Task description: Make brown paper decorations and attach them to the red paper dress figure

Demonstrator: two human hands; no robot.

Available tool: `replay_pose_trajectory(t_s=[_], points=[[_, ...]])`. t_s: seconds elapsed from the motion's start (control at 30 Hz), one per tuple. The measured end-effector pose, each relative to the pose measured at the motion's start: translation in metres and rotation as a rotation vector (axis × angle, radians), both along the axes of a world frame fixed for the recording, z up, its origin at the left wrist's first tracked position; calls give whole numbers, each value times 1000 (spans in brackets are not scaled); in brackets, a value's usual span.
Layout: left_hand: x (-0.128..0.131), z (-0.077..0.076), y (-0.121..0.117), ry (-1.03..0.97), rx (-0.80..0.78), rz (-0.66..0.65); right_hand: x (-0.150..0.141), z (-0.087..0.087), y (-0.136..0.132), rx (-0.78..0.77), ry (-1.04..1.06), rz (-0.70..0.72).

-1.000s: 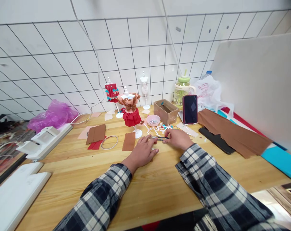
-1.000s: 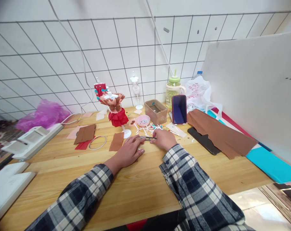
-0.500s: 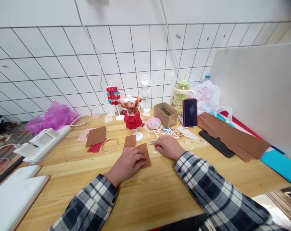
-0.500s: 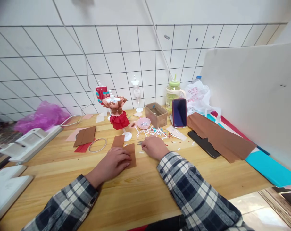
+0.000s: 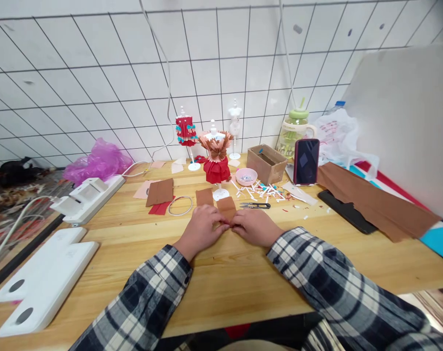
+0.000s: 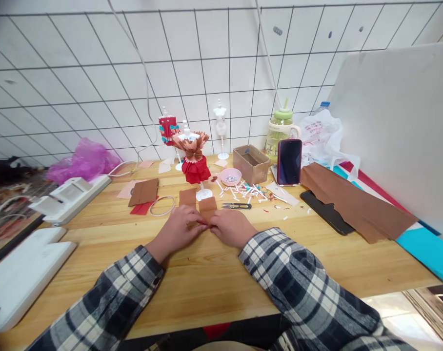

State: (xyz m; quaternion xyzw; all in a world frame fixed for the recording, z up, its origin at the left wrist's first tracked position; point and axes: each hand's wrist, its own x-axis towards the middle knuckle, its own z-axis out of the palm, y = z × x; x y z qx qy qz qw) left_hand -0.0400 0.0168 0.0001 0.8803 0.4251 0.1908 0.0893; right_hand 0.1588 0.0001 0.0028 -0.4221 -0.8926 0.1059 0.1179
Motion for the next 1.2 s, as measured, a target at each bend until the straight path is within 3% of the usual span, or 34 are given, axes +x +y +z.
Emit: replay_pose_trajectory(t_s=[0.13, 0.67, 1.2], points=[[5, 0, -4, 108, -19, -54, 3, 3, 0, -24, -5, -33], [15, 12, -20, 284, 116, -48, -6, -5, -4, -20, -18, -134], [17, 6, -17, 281, 88, -18, -1, -1, 1, -10, -54, -125]])
